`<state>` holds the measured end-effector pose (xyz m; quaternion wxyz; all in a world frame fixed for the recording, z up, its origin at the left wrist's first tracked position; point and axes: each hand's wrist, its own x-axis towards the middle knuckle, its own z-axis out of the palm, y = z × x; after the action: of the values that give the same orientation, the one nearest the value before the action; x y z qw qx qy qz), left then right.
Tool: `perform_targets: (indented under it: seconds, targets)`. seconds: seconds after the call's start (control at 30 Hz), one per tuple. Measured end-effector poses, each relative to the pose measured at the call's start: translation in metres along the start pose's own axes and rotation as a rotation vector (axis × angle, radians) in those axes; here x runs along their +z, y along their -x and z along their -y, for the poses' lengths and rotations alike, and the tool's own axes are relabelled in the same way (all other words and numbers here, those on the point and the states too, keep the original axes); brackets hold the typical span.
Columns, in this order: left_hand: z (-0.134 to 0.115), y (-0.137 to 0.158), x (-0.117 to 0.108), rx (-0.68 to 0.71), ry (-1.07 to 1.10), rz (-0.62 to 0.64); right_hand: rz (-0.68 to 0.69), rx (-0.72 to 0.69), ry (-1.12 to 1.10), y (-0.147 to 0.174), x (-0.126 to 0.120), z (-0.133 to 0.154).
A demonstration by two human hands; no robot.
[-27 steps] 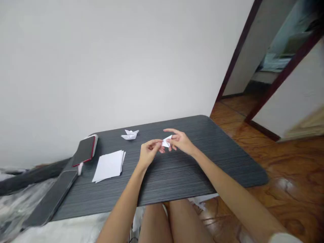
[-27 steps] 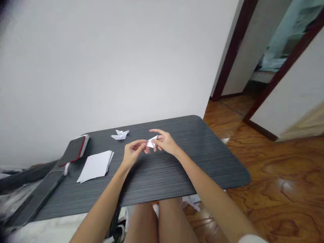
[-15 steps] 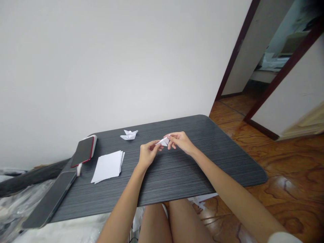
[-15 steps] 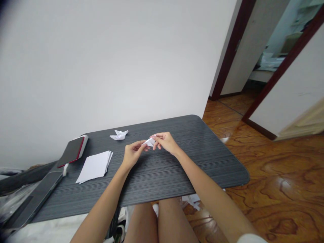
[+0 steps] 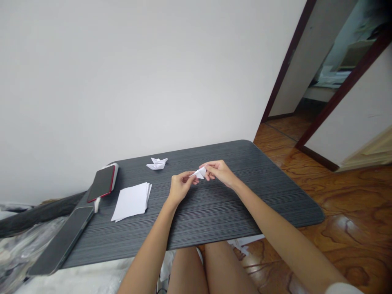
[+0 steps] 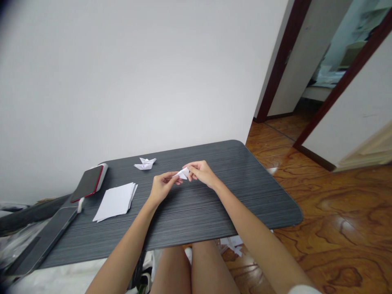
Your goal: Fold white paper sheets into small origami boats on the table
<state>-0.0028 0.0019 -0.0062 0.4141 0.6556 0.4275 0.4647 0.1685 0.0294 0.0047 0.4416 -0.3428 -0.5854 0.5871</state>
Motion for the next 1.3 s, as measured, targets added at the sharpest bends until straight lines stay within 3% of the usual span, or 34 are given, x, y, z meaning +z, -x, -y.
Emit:
perform_targets:
  seconds: [0.3,0.7,1.0,1.3]
  targets:
    - [-0.005,-0.002,-0.002,-0.105,0.120,0.062,0.012,0.001,0.036,0.002,0.001,0.003]
    - [-0.006,-0.001,0.001,-0.210,0.180,0.030,-0.003,0.008,0.084,-0.001,0.003,-0.006]
    - [-0.009,0.000,0.004,-0.177,0.136,0.066,0.007,0.015,0.113,0.001,0.008,-0.012]
    - [-0.005,0.005,0.007,-0.050,-0.161,0.018,0.010,0.060,0.142,-0.001,0.015,-0.016]
